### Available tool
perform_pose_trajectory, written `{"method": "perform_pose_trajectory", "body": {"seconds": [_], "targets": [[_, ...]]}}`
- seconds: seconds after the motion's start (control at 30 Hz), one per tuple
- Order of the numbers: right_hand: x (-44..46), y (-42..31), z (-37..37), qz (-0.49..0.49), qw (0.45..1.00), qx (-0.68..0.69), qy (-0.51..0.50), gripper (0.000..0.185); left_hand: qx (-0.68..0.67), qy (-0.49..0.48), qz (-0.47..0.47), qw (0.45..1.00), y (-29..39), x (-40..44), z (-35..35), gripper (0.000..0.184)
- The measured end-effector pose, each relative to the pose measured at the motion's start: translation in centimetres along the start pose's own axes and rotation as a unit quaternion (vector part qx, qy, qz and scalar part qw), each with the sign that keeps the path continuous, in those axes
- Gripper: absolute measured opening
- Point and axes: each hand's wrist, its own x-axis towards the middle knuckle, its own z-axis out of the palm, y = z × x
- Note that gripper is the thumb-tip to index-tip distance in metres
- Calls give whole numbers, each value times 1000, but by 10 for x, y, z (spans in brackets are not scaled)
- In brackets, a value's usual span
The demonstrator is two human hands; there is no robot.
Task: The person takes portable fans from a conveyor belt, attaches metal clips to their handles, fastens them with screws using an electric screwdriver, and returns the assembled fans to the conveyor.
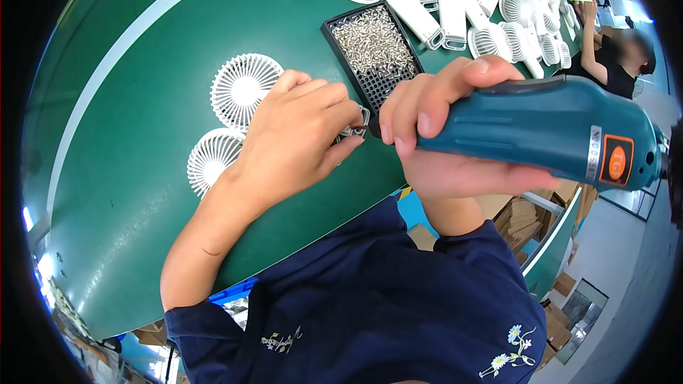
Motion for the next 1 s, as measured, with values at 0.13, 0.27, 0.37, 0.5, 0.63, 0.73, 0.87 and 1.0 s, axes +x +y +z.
{"method": "perform_pose_trajectory", "body": {"seconds": [0.13, 0.27, 0.37, 0.5, 0.63, 0.73, 0.87, 1.0], "targets": [[-2, 3, 3, -3, 1000, -14, 8, 99, 8, -21, -9, 1000, 1, 0, -2, 16], [-2, 5, 5, 13, 1000, -10, -10, 101, 16, -23, 2, 1000, 1, 0, -1, 16], [-4, 6, 8, 9, 1000, -9, -10, 100, 7, -19, 2, 1000, 1, -1, 0, 19], [-7, 2, 12, -18, 1000, -17, 7, 98, 13, -28, 4, 1000, 1, -1, -1, 21], [-8, -1, 15, -48, 998, -27, 23, 95, 16, -34, 4, 999, 2, -1, -2, 24], [-1, -25, -6, -58, 997, 15, 57, 103, 13, -22, 5, 1000, 2, -2, 1, 29], [-1, -17, -32, -69, 978, -30, 197, 100, 18, -1, -2, 1000, 3, 0, 4, 33], [-4, -11, -33, -41, 970, -48, 234, 102, 49, 16, -6, 999, 3, -2, 6, 33]]}}
